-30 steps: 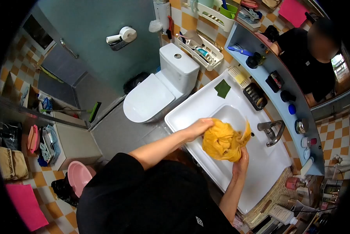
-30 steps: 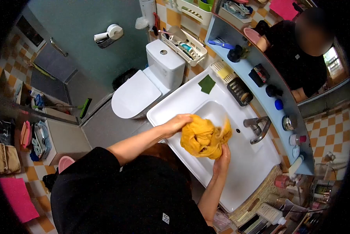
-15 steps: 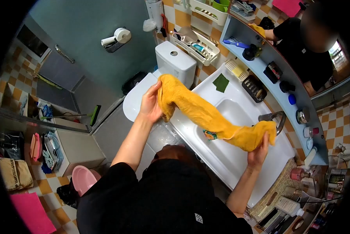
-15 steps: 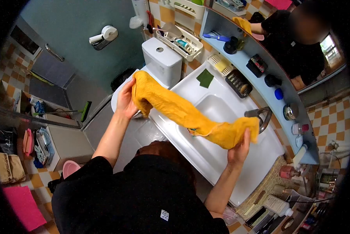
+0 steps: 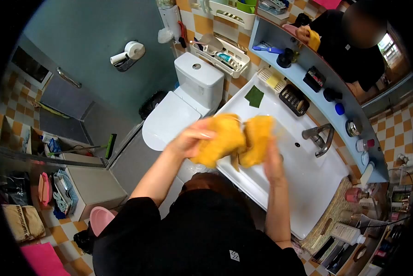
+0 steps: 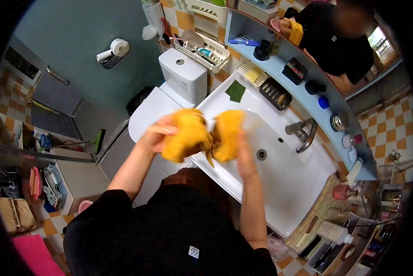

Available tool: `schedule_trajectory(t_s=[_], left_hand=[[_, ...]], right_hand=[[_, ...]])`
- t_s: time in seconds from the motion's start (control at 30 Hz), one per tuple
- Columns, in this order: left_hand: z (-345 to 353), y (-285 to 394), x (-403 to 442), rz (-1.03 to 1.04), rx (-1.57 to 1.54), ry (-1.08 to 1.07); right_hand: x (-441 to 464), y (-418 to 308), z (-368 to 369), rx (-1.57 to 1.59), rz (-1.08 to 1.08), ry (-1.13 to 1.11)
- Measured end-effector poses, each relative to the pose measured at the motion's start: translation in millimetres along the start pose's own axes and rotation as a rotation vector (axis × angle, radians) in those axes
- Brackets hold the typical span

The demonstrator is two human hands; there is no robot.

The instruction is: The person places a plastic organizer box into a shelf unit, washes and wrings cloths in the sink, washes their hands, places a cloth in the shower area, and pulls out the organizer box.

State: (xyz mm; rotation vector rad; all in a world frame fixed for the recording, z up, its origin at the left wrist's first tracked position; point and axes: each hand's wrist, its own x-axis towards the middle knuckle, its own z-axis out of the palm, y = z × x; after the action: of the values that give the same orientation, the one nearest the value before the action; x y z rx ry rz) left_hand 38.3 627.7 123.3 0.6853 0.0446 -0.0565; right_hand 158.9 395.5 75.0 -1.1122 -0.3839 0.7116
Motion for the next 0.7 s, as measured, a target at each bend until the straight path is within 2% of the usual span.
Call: schedule_trajectory(t_s=[0.03,0.1,0.17,0.2,0.23,0.27,0.3,0.33,0.4,0.43,0.5,0.53,0.57,0.63,0.7], left_hand=[[1,-9,12,-0.082,0.169,0.031],[7,-7,30,-0.095,0.504,0.082],[-2,2,37,-0.051,0.756,0.165],[-6,5,32,-0.016,0.833,0.272],[-17,3,28,0.035,0.794,0.312],[-36,-2,25,0.086,0.757,0.351],[-55,-8,23,0.136,0.720,0.387],[-65,-12,20,0.140,0.822,0.435],[-63,-25,9,-0.008,0.818,0.287],[-54,-31,4,-0.083,0.814,0.212],[-31,-60,0,-0.261,0.074,-0.001],[-24,-69,-1,-0.226,0.118,0.126],[-28,-70,6,-0.177,0.020,0.194],[-29,-61,16,0.009,-0.012,0.342],[-38,-47,19,0.160,-0.063,0.419]], right_hand=[[4,6,17,-0.066,0.009,-0.113],[-1,11,38,-0.107,0.117,-0.277],[3,10,35,-0.165,0.145,-0.162],[2,7,32,-0.188,0.155,-0.090],[-1,3,30,-0.209,0.165,-0.019],[-2,-2,29,-0.206,0.083,0.025],[-1,-12,32,-0.097,0.094,0.046],[-2,-24,36,0.013,0.105,0.071],[1,-32,34,0.175,0.104,0.081],[4,-30,38,0.170,0.116,0.046],[10,-19,51,0.156,0.135,-0.024],[12,-3,57,0.036,0.169,-0.081],[13,27,55,-0.129,0.114,-0.147],[4,28,73,0.048,0.084,-0.194],[-8,33,68,0.091,0.231,-0.260]])
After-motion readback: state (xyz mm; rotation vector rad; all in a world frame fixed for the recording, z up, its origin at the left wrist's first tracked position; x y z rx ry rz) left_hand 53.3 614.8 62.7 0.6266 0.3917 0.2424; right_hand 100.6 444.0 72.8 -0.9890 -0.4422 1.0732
